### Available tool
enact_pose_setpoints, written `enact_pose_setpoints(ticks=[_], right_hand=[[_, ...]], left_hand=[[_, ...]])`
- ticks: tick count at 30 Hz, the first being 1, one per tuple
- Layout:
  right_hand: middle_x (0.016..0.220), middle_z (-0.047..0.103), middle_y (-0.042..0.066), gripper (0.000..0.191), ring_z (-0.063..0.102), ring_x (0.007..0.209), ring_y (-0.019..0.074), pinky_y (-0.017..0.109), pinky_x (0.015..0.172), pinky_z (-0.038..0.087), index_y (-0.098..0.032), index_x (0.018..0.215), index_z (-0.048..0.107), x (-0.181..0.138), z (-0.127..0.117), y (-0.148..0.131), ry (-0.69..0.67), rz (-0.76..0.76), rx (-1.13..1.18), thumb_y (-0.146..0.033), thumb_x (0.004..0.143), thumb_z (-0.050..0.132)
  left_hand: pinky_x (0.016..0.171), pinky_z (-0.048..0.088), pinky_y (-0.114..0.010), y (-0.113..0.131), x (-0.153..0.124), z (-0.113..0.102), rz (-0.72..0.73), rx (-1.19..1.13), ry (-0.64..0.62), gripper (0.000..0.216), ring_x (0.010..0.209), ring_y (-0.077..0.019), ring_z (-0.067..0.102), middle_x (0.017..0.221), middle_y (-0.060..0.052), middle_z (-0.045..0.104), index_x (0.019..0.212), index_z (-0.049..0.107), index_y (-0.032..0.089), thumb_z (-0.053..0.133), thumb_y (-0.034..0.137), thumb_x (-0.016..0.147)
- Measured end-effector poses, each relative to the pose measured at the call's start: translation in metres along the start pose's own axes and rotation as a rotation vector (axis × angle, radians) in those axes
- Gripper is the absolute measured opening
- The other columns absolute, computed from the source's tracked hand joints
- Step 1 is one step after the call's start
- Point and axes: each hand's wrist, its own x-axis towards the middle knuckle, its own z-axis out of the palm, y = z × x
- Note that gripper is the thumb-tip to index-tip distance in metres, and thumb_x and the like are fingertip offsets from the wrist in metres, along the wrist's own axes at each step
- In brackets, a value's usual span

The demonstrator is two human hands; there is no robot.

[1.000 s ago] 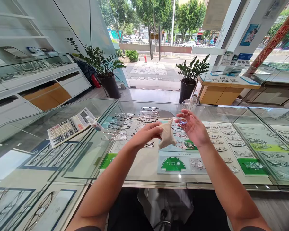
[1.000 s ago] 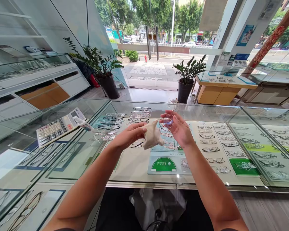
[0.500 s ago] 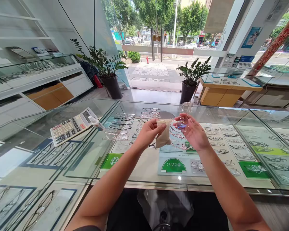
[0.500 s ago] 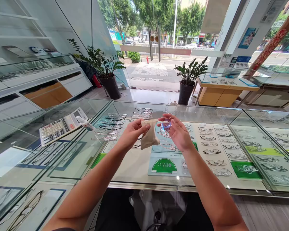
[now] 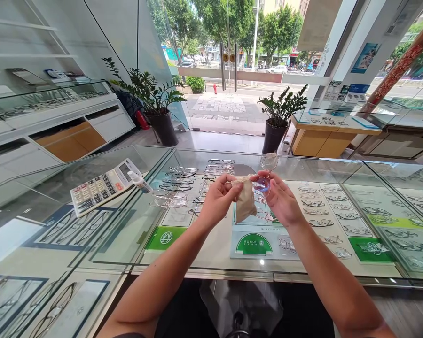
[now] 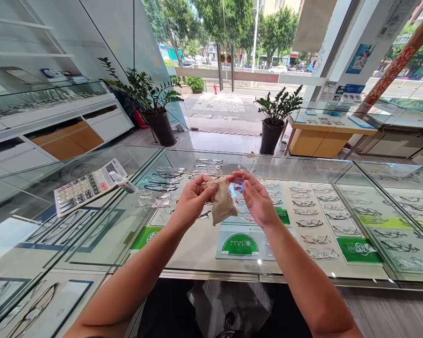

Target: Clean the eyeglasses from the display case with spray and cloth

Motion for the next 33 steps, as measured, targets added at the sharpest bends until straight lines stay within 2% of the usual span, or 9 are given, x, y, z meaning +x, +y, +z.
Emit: enact_pose_setpoints(ticks=[4,8,13,19,22,26,30,33], right_hand=[[0.131,0.077,0.004,0.029,0.064,0.133,0.0256,0.046,0.12,0.048,-0.035,0.126,0.076,-0.001,0.002,-0.001,-0.011,-0.005,0.01,-0.051,0.105,0.064],[0.13,0.077,0.003,0.026,0.065,0.131,0.0238,0.042,0.117,0.049,-0.035,0.125,0.077,-0.001,0.003,0.0,-0.006,0.005,0.028,-0.049,0.106,0.065],[0.129,0.077,0.004,0.029,0.066,0.128,0.0258,0.044,0.111,0.054,-0.035,0.123,0.076,-0.001,0.004,0.001,0.01,0.019,0.02,-0.054,0.103,0.068],[0.128,0.077,0.005,0.029,0.065,0.132,0.0266,0.046,0.117,0.049,-0.034,0.122,0.077,0.0,0.005,0.0,0.014,0.003,-0.003,-0.053,0.103,0.068],[0.129,0.077,0.004,0.028,0.065,0.132,0.0261,0.046,0.119,0.049,-0.035,0.124,0.076,-0.001,0.003,-0.001,0.012,0.0,0.003,-0.052,0.104,0.066],[0.126,0.076,0.006,0.03,0.064,0.133,0.0271,0.046,0.118,0.05,-0.033,0.123,0.076,-0.002,0.001,-0.002,0.008,0.019,-0.033,-0.054,0.106,0.062],[0.121,0.076,0.006,0.032,0.067,0.125,0.0272,0.046,0.114,0.052,-0.031,0.121,0.077,-0.005,0.003,-0.002,-0.067,0.058,-0.043,-0.055,0.106,0.061],[0.118,0.077,0.007,0.033,0.068,0.123,0.0273,0.045,0.112,0.051,-0.03,0.12,0.077,-0.007,0.006,0.0,-0.158,0.094,-0.051,-0.054,0.108,0.059]], left_hand=[[0.065,0.048,-0.024,0.002,-0.003,0.004,-0.004,0.004,-0.061,0.047,0.064,-0.011,0.059,0.07,0.002,0.066,0.088,0.059,0.019,0.088,0.056,0.084],[0.071,0.055,-0.026,0.004,-0.006,0.008,0.008,-0.002,-0.102,0.041,0.074,-0.0137,0.066,0.082,-0.002,0.072,0.091,0.067,0.018,0.089,0.052,0.084],[0.078,0.06,-0.03,0.002,-0.007,0.009,0.045,0.02,-0.131,0.033,0.085,-0.0179,0.07,0.093,-0.007,0.075,0.092,0.078,0.017,0.09,0.047,0.084],[0.08,0.061,-0.032,0.0,-0.006,0.008,0.098,0.09,-0.092,0.026,0.095,-0.0219,0.072,0.104,-0.01,0.079,0.084,0.082,0.019,0.092,0.044,0.082],[0.08,0.061,-0.033,0.002,-0.004,0.004,0.064,0.047,-0.055,0.029,0.09,-0.0213,0.073,0.1,-0.008,0.081,0.09,0.084,0.02,0.092,0.046,0.081],[0.074,0.058,-0.031,0.006,0.0,-0.004,0.041,0.056,0.056,0.033,0.079,-0.018,0.069,0.088,-0.006,0.079,0.09,0.084,0.019,0.092,0.049,0.079],[0.072,0.056,-0.029,0.008,0.002,-0.008,0.07,0.042,0.164,0.032,0.074,-0.0156,0.066,0.081,-0.003,0.076,0.087,0.083,0.019,0.093,0.049,0.078],[0.073,0.056,-0.03,0.008,0.001,-0.008,0.144,0.101,0.185,0.028,0.078,-0.0168,0.067,0.085,-0.004,0.077,0.087,0.083,0.02,0.091,0.047,0.081]])
